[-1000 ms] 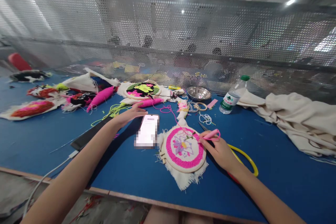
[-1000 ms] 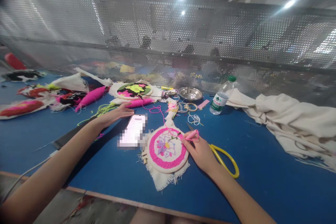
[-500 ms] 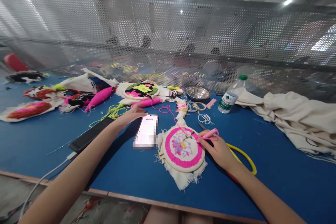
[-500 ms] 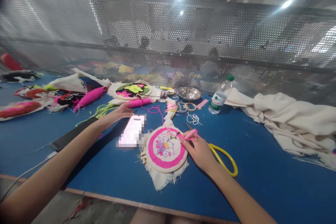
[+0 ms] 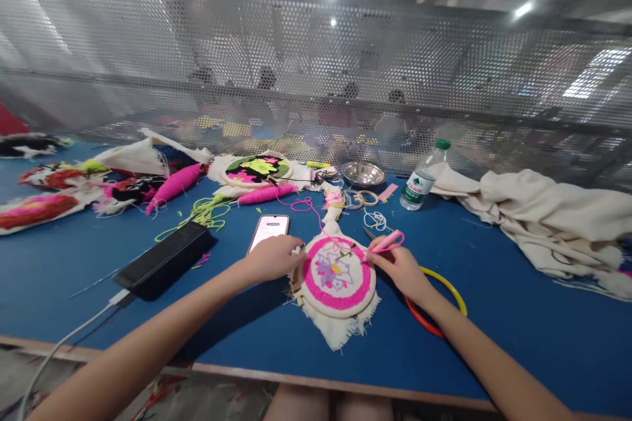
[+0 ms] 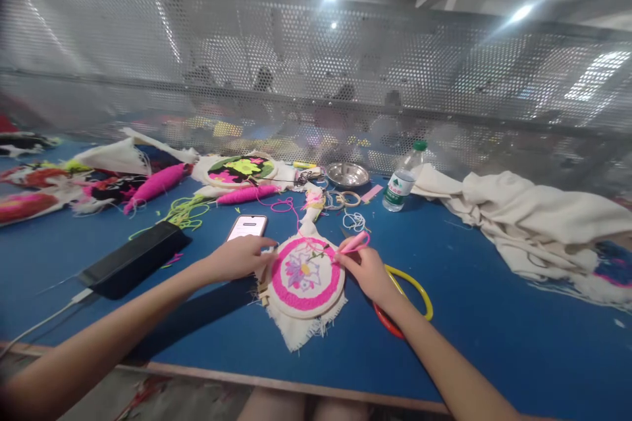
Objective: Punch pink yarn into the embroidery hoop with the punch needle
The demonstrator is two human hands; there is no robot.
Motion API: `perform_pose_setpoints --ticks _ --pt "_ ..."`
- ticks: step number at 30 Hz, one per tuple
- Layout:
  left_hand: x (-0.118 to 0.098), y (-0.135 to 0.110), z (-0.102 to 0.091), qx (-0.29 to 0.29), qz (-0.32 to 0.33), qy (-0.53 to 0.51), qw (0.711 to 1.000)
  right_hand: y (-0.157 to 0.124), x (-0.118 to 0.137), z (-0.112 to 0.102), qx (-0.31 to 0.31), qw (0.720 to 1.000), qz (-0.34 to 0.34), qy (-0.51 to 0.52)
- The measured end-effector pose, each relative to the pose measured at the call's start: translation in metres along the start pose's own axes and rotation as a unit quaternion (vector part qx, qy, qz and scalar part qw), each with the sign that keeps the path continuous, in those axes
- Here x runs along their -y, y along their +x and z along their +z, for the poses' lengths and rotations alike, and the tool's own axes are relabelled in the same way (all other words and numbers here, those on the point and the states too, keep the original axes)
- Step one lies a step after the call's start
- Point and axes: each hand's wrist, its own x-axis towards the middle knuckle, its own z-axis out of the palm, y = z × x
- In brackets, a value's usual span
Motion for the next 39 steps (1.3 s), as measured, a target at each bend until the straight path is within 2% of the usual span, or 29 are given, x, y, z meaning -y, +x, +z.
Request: perform_pose_setpoints --ticks 3,7,12,16,18,19,21,24,39 --pt "-0.003 0.009 0.003 0.016 -0.004 -0.026 1.000 0.000 0.001 -0.004 0.017 1.000 -0.025 -0.004" --pt "-0.004 0.017 -0.001 0.053 -0.011 -0.123 0.991 -0.003 0.004 -0.007 0.037 0.997 -0.067 -0.015" --pt "-0.011 0.008 -0.007 0.049 0.013 -0.271 0.961 -0.007 0.010 -0.007 0.052 0.993 -0.099 -0.028" --pt "-0.025 -0.008 0.015 0.051 0.043 -0.369 0.927 -0.007 0.011 -0.006 0.052 0.990 -0.122 -0.055" --pt "-0.029 -0.013 0.032 0.024 0.043 -0.469 0.882 -0.006 0.008 -0.005 0.028 0.991 -0.116 -0.069" --pt "-0.029 -0.014 0.041 0.010 0.046 -0.488 0.872 -0.006 0.006 -0.005 0.011 0.991 -0.108 -0.073" --pt "-0.028 -0.013 0.053 -0.020 0.046 -0.492 0.869 -0.004 0.001 -0.005 -0.020 0.992 -0.095 -0.082" --pt "-0.022 -0.009 0.060 -0.018 0.042 -0.480 0.876 -0.002 -0.002 -0.005 -0.038 0.991 -0.082 -0.099" --pt "-0.018 -0.004 0.051 0.033 0.067 -0.484 0.872 -0.006 -0.002 -0.005 -0.047 0.978 -0.070 -0.189"
